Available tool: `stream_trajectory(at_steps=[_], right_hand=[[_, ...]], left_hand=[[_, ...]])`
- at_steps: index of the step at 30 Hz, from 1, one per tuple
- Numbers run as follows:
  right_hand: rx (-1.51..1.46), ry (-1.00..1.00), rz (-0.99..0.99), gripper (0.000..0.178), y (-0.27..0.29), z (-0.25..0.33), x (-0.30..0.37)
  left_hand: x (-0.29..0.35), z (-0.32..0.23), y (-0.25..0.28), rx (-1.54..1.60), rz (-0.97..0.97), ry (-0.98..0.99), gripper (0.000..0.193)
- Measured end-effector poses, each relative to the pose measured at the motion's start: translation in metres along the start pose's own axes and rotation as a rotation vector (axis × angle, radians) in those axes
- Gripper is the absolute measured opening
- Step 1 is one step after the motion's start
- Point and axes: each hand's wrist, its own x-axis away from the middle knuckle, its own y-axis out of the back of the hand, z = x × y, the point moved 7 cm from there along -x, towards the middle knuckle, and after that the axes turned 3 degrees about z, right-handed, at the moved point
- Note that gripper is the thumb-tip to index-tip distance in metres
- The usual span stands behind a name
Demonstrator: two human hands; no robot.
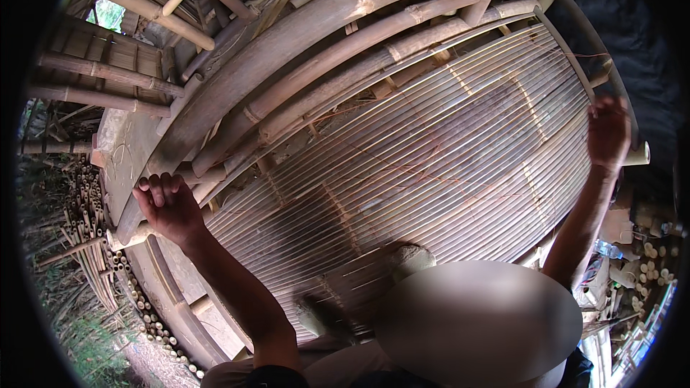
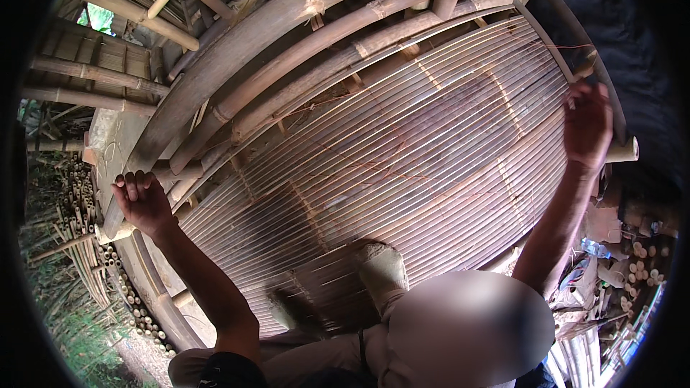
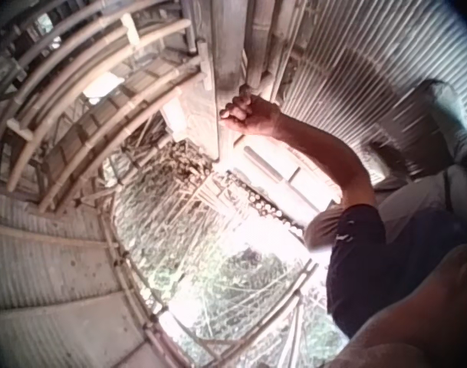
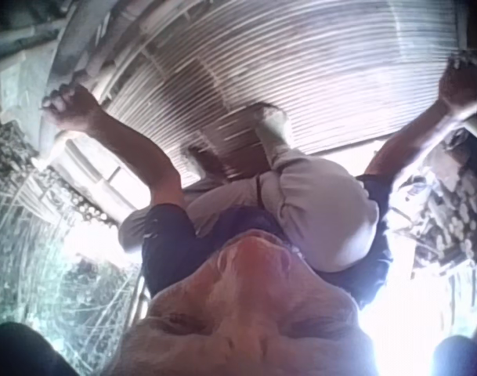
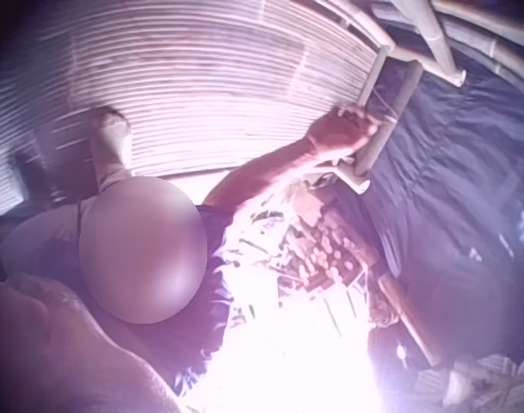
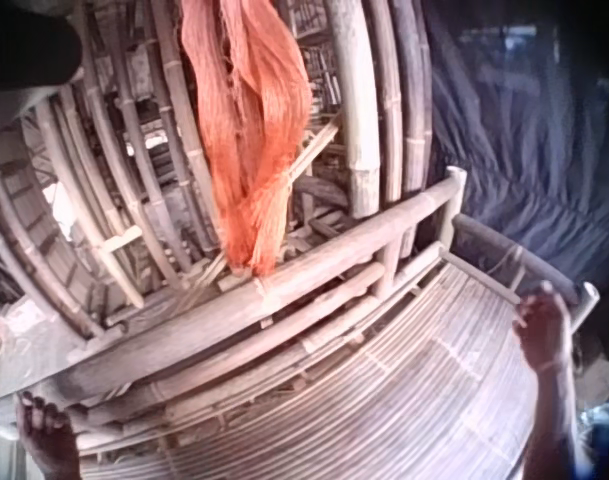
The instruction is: The person sits on the ground and weaves thin bamboo strips into a large, circular bamboo frame. They use their hands to interlace the strips through the existing structure, securing them in place.
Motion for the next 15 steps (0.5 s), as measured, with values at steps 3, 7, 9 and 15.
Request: stream_trajectory(at_steps=[3,7,9,15], right_hand=[[0.728,-0.084,0.295,0.023,-0.091,-0.088,0.020],[1.060,0.065,0.810,0.027,-0.225,-0.198,0.095],[0.629,-0.415,0.809,0.026,-0.279,-0.215,0.126],[0.263,-0.642,0.601,0.023,-0.271,-0.246,0.148]], left_hand=[[0.023,0.025,-0.030,0.028,-0.021,0.091,0.029],[0.062,0.126,-0.087,-0.944,0.247,0.238,0.029],[0.095,0.182,-0.088,-0.717,0.300,0.762,0.026],[0.128,0.216,-0.101,-0.958,0.463,0.647,0.028]])
